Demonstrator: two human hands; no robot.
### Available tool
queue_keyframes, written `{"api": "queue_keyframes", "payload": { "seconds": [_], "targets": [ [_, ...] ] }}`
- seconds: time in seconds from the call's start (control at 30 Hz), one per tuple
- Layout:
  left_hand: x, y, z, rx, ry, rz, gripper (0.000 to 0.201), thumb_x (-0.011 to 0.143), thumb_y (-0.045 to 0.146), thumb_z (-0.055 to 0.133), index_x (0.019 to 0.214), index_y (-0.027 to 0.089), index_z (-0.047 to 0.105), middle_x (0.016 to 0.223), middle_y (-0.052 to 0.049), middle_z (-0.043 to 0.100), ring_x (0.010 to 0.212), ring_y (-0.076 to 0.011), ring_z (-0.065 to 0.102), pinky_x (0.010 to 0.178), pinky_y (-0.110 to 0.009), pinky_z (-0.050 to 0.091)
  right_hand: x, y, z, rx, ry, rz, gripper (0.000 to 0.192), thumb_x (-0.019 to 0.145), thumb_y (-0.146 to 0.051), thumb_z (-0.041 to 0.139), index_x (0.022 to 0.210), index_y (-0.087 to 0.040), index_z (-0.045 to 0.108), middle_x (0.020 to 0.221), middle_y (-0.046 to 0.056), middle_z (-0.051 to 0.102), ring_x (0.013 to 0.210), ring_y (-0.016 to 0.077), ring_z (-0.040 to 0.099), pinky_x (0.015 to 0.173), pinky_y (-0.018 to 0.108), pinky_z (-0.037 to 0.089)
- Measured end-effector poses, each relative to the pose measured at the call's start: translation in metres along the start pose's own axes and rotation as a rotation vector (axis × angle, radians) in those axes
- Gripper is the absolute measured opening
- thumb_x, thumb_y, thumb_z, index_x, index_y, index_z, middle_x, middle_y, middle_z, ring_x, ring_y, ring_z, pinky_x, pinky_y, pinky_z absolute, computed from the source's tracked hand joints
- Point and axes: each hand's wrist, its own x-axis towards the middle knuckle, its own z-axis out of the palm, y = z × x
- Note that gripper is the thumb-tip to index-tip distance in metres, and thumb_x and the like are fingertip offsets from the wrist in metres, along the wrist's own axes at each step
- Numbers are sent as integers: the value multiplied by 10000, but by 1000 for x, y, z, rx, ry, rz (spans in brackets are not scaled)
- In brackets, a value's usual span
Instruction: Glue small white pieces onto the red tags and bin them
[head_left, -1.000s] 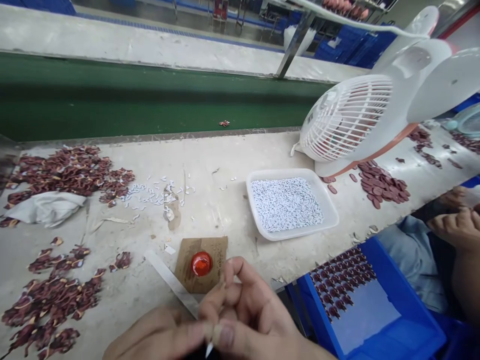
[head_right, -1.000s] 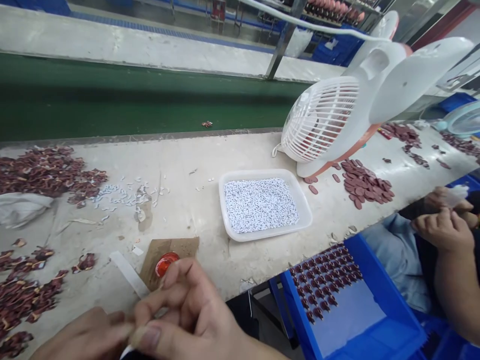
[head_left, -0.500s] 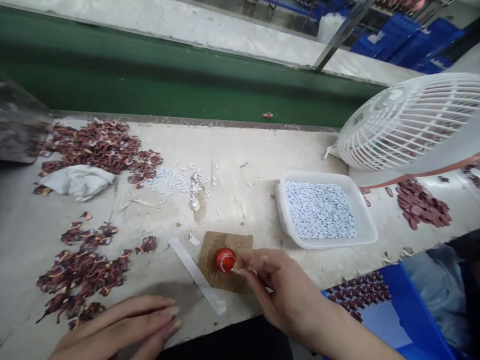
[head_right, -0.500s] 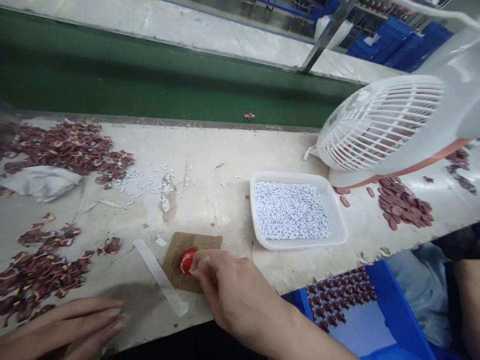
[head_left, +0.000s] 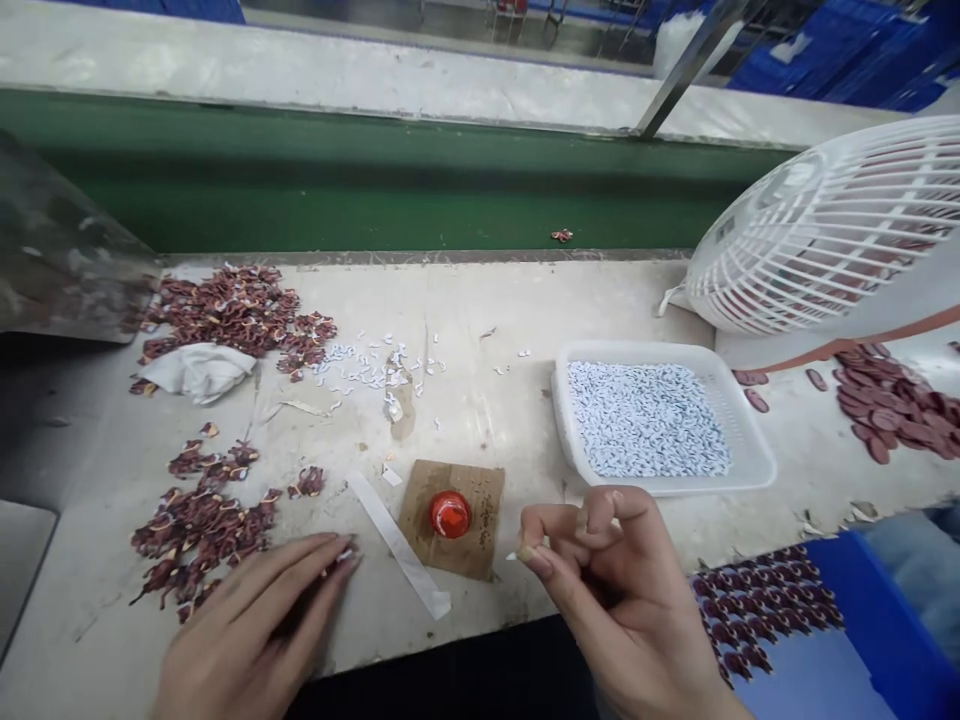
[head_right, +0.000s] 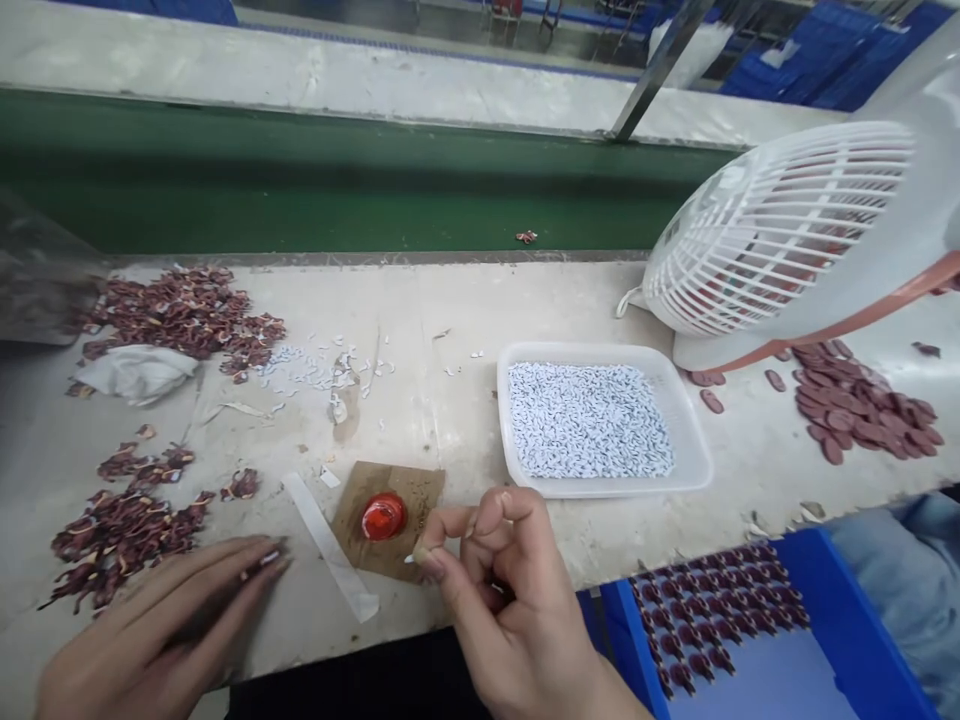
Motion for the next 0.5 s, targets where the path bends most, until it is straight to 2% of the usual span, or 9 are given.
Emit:
{"api": "queue_keyframes", "payload": {
  "seconds": [0.1, 0.17, 0.23, 0.3, 0.4, 0.43, 0.5],
  "targets": [
    [-5, 0, -9, 39, -45, 7, 388, 1024, 563, 701, 1345, 362, 784, 1281, -19, 872, 1030, -238, 874, 981, -280, 679, -3, 4, -10, 14, 49, 2, 277, 1115, -272, 663, 1048, -317, 399, 925, -59, 722, 564, 56, 449, 589, 149, 462],
    [-1, 2, -15, 25, -99, -23, 418, 1031, 586, 670, 1371, 366, 778, 1278, -30, 869, 1018, -235, 877, 861, -242, 691, -3, 5, -15, 24, 68, 12, 294, 1103, -291, 690, 1039, -312, 404, 935, -53, 742, 584, 56, 497, 605, 153, 486],
    [9, 4, -20, -33, -164, -52, 371, 1041, 585, 644, 1259, 343, 820, 1147, -34, 888, 919, -222, 882, 755, -215, 683, -3, 5, -17, 55, 78, 35, 310, 1094, -315, 713, 1028, -305, 410, 933, -55, 748, 586, 50, 491, 607, 148, 487],
    [22, 4, -24, -100, -233, -39, 302, 1043, 560, 635, 1044, 329, 829, 934, 0, 881, 759, -190, 862, 668, -187, 662, -3, 2, -15, 135, 68, 84, 326, 1091, -344, 732, 1025, -296, 416, 927, -61, 746, 591, 39, 474, 598, 128, 464],
    [34, 0, -27, -148, -302, 13, 262, 1038, 475, 622, 843, 341, 735, 717, 78, 810, 565, -140, 794, 528, -139, 598, -4, -2, -7, 407, 8, 223, 393, 1051, -364, 804, 1048, -291, 418, 893, -78, 710, 562, 19, 398, 526, 89, 363],
    [34, -3, -28, -151, -306, 14, 243, 1034, 483, 630, 852, 350, 720, 713, 91, 804, 559, -133, 790, 523, -127, 592, -5, -4, -3, 530, -29, 283, 427, 1033, -364, 828, 1059, -294, 408, 888, -85, 694, 532, 10, 341, 486, 83, 314],
    [29, -5, -27, -148, -283, -12, 184, 1022, 548, 675, 1035, 381, 749, 828, 89, 841, 667, -139, 831, 645, -123, 639, -6, -5, 5, 758, -116, 392, 503, 996, -340, 869, 1068, -302, 373, 883, -104, 673, 473, -11, 221, 418, 81, 229]
  ]
}}
